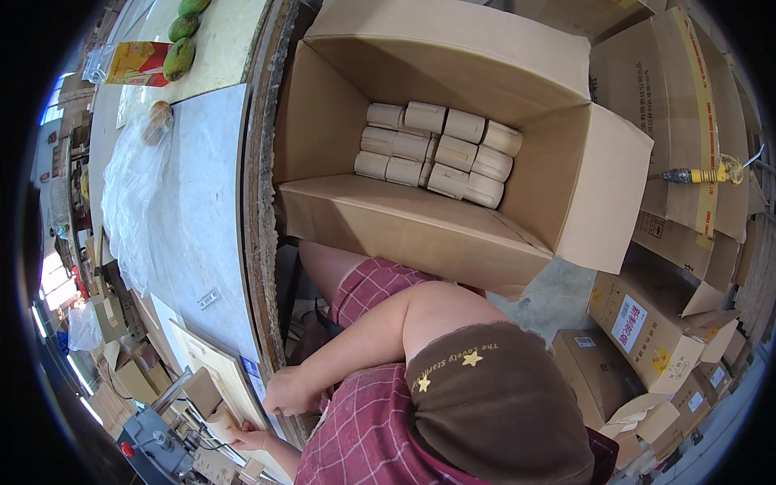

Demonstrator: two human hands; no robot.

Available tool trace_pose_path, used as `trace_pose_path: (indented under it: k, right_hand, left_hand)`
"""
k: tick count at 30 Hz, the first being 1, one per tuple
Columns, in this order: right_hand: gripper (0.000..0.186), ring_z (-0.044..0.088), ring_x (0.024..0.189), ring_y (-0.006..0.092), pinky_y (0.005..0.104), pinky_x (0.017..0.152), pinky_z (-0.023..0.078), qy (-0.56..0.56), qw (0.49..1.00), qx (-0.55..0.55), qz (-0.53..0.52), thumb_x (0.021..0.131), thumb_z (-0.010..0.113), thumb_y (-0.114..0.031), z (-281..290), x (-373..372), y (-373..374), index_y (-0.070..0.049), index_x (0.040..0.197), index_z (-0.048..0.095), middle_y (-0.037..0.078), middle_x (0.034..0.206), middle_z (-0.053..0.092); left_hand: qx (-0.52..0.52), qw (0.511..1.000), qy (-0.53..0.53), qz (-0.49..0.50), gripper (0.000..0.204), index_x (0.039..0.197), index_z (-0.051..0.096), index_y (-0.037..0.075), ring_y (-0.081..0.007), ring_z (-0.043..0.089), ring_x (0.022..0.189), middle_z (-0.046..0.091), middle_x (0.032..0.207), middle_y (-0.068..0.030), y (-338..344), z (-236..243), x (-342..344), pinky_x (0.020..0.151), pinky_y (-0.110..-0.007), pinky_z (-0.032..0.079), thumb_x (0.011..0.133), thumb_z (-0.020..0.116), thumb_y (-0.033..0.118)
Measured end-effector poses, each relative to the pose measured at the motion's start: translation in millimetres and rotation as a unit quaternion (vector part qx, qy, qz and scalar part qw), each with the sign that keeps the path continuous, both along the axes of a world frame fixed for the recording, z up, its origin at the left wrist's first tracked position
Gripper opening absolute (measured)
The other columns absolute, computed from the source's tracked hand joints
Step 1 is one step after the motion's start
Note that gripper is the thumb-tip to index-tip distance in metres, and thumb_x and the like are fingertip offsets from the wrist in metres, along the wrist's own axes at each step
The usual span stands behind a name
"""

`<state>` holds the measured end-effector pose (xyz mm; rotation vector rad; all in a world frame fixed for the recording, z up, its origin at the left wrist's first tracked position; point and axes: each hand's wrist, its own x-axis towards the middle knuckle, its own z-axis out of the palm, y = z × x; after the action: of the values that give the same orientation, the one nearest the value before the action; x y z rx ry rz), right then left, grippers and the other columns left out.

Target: Drilling holes into wooden blocks using a drill press in a workshop environment.

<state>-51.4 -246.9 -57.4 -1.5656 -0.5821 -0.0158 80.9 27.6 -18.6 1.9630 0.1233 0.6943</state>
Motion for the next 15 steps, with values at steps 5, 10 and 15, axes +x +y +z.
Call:
trace_pose_path:
  k: [5, 10, 15]
  right_hand:
    - [0.015, 0.059, 0.078, 0.0326, 0.0439, 0.066, 0.046, 0.021, 1.0, 0.017, 0.004, 0.072, 0.063, -0.014, -2, 3, 4, -0.007, 0.083, 0.056, 0.014, 0.079, 0.06]
    - [0.016, 0.061, 0.075, 0.0329, 0.0426, 0.067, 0.047, 0.001, 0.999, 0.042, -0.016, 0.071, 0.061, -0.014, -5, 7, 5, -0.008, 0.086, 0.061, 0.014, 0.078, 0.063]
    - [0.017, 0.061, 0.075, 0.0333, 0.0425, 0.067, 0.047, 0.022, 0.997, 0.065, -0.029, 0.07, 0.061, -0.013, -9, 12, -4, -0.007, 0.086, 0.061, 0.015, 0.078, 0.062]
  left_hand:
    - [-0.007, 1.0, 0.009, 0.002, 0.046, 0.117, 0.04, 0.003, -0.0094, 0.041, 0.05, 0.052, 0.07, -0.0049, -1, -1, -2, 0.045, -0.02, 0.034, 0.085, 0.061, 0.028]
    - [-0.026, 1.0, 0.01, -0.001, 0.054, 0.123, 0.034, 0.001, -0.01, 0.039, 0.05, 0.053, 0.075, -0.0081, 5, -1, 0, 0.045, -0.02, 0.033, 0.084, 0.061, 0.028]
    - [-0.011, 1.0, -0.013, 0.017, 0.059, 0.125, 0.032, 0.0, -0.011, 0.038, 0.048, 0.053, 0.074, -0.0093, -8, 4, -4, 0.043, -0.021, 0.032, 0.083, 0.061, 0.029]
